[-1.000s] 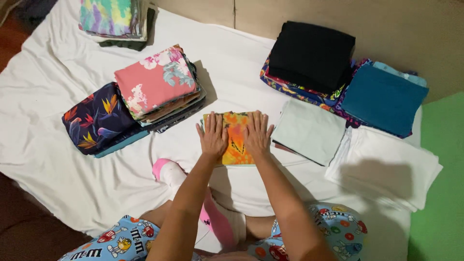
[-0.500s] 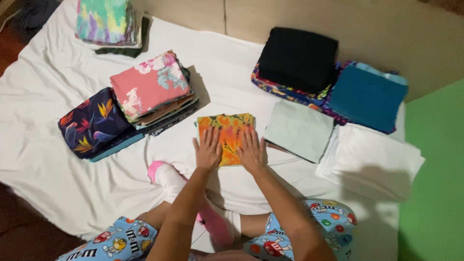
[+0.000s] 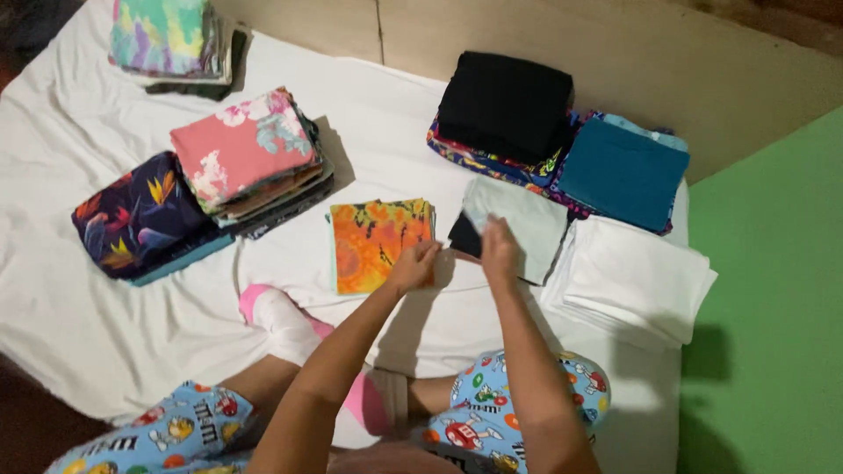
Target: The person sits on a bed and folds multiple pieces of clothing one by one, including patterned and solid-colored garments. They smooth each item and stack them into neat piles on the bed.
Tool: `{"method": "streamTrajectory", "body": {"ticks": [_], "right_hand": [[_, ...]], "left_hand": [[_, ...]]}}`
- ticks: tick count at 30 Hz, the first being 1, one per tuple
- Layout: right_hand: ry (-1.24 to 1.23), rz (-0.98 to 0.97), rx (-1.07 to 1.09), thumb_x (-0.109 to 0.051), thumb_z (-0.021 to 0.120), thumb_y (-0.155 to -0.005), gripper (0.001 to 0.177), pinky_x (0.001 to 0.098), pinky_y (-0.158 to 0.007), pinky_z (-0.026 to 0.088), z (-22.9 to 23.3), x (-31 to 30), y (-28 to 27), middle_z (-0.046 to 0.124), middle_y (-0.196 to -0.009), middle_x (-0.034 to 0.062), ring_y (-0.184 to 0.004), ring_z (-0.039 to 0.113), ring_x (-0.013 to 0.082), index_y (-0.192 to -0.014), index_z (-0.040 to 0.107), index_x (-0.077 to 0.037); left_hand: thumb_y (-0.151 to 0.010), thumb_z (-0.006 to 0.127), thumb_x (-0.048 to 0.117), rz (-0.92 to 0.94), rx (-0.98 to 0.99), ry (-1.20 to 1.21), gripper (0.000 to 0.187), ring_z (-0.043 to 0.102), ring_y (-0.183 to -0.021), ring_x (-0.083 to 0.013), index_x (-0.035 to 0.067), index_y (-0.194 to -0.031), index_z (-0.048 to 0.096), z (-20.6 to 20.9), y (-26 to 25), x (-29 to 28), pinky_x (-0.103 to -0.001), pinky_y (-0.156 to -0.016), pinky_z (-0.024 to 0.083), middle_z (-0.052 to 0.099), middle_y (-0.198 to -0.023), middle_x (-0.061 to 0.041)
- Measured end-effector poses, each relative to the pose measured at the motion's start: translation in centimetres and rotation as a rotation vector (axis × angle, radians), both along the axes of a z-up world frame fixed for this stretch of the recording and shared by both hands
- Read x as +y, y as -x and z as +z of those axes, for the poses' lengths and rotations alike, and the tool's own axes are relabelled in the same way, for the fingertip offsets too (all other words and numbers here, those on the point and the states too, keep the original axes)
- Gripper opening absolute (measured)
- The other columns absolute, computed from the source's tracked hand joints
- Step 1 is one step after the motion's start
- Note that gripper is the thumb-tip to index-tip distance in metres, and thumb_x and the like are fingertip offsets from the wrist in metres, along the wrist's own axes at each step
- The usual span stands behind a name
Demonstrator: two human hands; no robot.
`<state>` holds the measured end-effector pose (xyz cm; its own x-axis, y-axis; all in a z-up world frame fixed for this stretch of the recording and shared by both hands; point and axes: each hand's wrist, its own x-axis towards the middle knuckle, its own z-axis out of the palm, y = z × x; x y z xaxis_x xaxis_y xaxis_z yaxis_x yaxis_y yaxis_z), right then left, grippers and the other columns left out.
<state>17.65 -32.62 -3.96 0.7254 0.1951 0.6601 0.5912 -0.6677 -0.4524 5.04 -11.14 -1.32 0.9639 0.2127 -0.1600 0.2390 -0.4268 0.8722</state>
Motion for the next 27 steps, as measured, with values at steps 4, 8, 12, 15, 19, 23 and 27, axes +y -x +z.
{"method": "streamTrajectory", "body": {"ticks": [4, 8, 12, 15, 19, 23, 27], "right_hand": [[-0.289, -0.013, 0.485, -0.033, 0.05, -0.111, 0.035, 0.0486, -0.086, 0.056, 9.5, 0.7, 3.9, 0.072, -0.113, 0.0224, -0.11, 0.067, 0.0395, -0.129, 0.064, -0.006], [-0.181, 0.036, 0.385, -0.031, 0.058, -0.107, 0.029, 0.0454, -0.094, 0.053, 8.0, 0.5, 2.8, 0.072, -0.113, 0.0191, -0.116, 0.064, 0.0375, -0.12, 0.072, -0.009], [0.056, 0.234, 0.321, -0.018, 0.063, -0.101, 0.025, 0.0459, -0.112, 0.043, 11.5, 0.7, 4.5, 0.071, -0.122, 0.0129, -0.131, 0.055, 0.0378, -0.123, 0.072, -0.011], [0.115, 0.321, 0.342, -0.025, 0.066, -0.098, 0.023, 0.0454, -0.112, 0.043, 12.3, -0.2, 5.0, 0.074, -0.115, 0.0145, -0.12, 0.064, 0.0368, -0.11, 0.075, -0.007], [-0.014, 0.241, 0.26, -0.028, 0.073, -0.094, 0.018, 0.0462, -0.095, 0.051, 12.2, -1.6, 3.8, 0.072, -0.102, 0.0149, -0.106, 0.067, 0.0365, -0.098, 0.073, -0.01], [0.062, -0.158, 0.063, -0.035, 0.073, -0.094, 0.033, 0.0481, -0.101, 0.047, 8.8, -4.3, 1.8, 0.07, -0.114, 0.0152, -0.114, 0.065, 0.0352, -0.115, 0.073, -0.01], [0.188, -0.447, 0.626, -0.049, 0.072, -0.091, 0.047, 0.0522, -0.087, 0.053, 9.5, -7.0, 3.2, 0.069, -0.093, 0.0193, -0.098, 0.069, 0.0407, -0.119, 0.063, -0.012]], "left_hand": [[-0.106, 0.055, 0.039, 0.065, 0.084, 0.59, 0.032, 0.075, -0.103, -0.0241, 0.022, -0.129, 0.069, 1.5, -2.5, -2.4, -0.037, -0.082, 0.062, 0.074, -0.118, -0.008], [-0.101, 0.043, 0.066, 0.11, 0.194, 0.976, 0.072, 0.065, -0.118, -0.0339, 0.01, -0.146, 0.05, 4.5, -4.2, -3.7, -0.047, -0.096, 0.052, 0.064, -0.133, -0.019], [-0.088, 0.043, 0.088, 0.095, 0.265, 1.2, 0.114, 0.045, -0.141, -0.0444, 0.003, -0.161, 0.021, 7.2, -6.1, -4.1, -0.062, -0.111, 0.039, 0.041, -0.154, -0.028], [-0.092, 0.066, 0.067, 0.108, 0.289, 1.131, 0.083, 0.061, -0.122, -0.0385, 0.013, -0.151, 0.043, 8.8, -6.7, -4.8, -0.055, -0.103, 0.05, 0.059, -0.136, -0.017], [-0.101, 0.063, 0.038, 0.231, 0.297, 1.055, 0.06, 0.07, -0.108, -0.0253, 0.008, -0.151, 0.048, -8.2, -13.2, -3.9, -0.035, -0.086, 0.059, 0.064, -0.125, -0.014], [-0.091, 0.073, 0.011, 0.146, 0.072, 0.904, 0.052, 0.074, -0.095, -0.0356, 0.01, -0.141, 0.058, 0.3, -11.4, -4.5, -0.044, -0.073, 0.066, 0.07, -0.114, -0.025], [-0.09, 0.076, 0.006, 0.207, 0.021, 1.025, 0.057, 0.074, -0.095, -0.0381, 0.003, -0.143, 0.055, 4.2, -7.6, -4.1, -0.051, -0.075, 0.064, 0.07, -0.115, -0.028]]}}
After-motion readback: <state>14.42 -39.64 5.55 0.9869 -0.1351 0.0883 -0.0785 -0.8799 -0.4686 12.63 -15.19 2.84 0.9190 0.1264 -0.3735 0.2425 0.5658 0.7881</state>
